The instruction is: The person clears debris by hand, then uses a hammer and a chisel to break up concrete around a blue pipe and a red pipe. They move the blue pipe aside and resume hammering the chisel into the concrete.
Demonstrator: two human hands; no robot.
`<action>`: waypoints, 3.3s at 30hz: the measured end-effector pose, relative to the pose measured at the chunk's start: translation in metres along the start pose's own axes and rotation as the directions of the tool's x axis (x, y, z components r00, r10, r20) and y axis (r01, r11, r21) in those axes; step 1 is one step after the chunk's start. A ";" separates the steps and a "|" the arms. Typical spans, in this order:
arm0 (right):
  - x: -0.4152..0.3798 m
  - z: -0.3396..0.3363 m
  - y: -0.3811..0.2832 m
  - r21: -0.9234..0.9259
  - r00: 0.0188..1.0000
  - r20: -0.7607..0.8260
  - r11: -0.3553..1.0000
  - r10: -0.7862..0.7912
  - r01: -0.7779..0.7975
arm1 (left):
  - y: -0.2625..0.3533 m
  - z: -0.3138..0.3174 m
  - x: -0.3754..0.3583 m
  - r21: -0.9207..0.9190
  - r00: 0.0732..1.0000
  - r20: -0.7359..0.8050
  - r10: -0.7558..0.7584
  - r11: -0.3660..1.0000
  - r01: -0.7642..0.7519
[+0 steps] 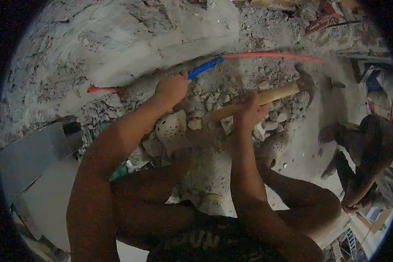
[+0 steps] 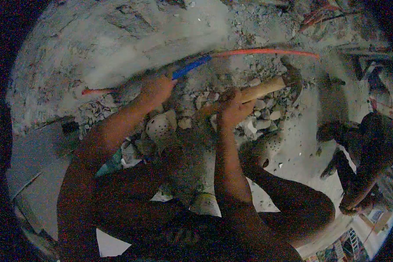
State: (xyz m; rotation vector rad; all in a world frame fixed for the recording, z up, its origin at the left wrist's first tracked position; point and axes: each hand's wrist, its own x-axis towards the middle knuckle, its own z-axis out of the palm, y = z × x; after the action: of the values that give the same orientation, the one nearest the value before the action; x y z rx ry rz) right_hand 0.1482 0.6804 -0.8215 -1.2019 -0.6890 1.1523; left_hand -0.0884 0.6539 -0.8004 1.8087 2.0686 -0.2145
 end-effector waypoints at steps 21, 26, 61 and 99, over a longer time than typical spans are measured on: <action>-0.018 0.004 0.061 0.108 0.997 -0.058 0.993 -0.041 0.047 | 0.009 -0.004 0.009 0.089 0.994 -0.100 0.044 0.995 -0.035; -0.035 0.021 0.113 -0.442 0.923 0.026 0.824 -0.383 0.355 | 0.012 -0.012 0.012 0.113 1.000 -0.015 0.026 0.993 -0.024; -0.046 0.036 0.103 -0.015 0.976 -0.011 0.975 0.219 -0.220 | -0.001 -0.004 0.008 -0.022 0.995 0.062 -0.076 0.997 0.077; -0.026 0.017 0.157 -0.204 0.983 -0.135 0.967 0.125 -0.151 | 0.011 -0.028 0.017 -0.095 0.972 0.161 -0.168 0.978 0.185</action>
State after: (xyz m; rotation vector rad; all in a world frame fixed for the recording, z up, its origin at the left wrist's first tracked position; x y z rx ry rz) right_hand 0.0765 0.6541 -0.9617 -1.5091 -0.6564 1.1296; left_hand -0.0844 0.6815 -0.7800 1.4968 2.0900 -0.2735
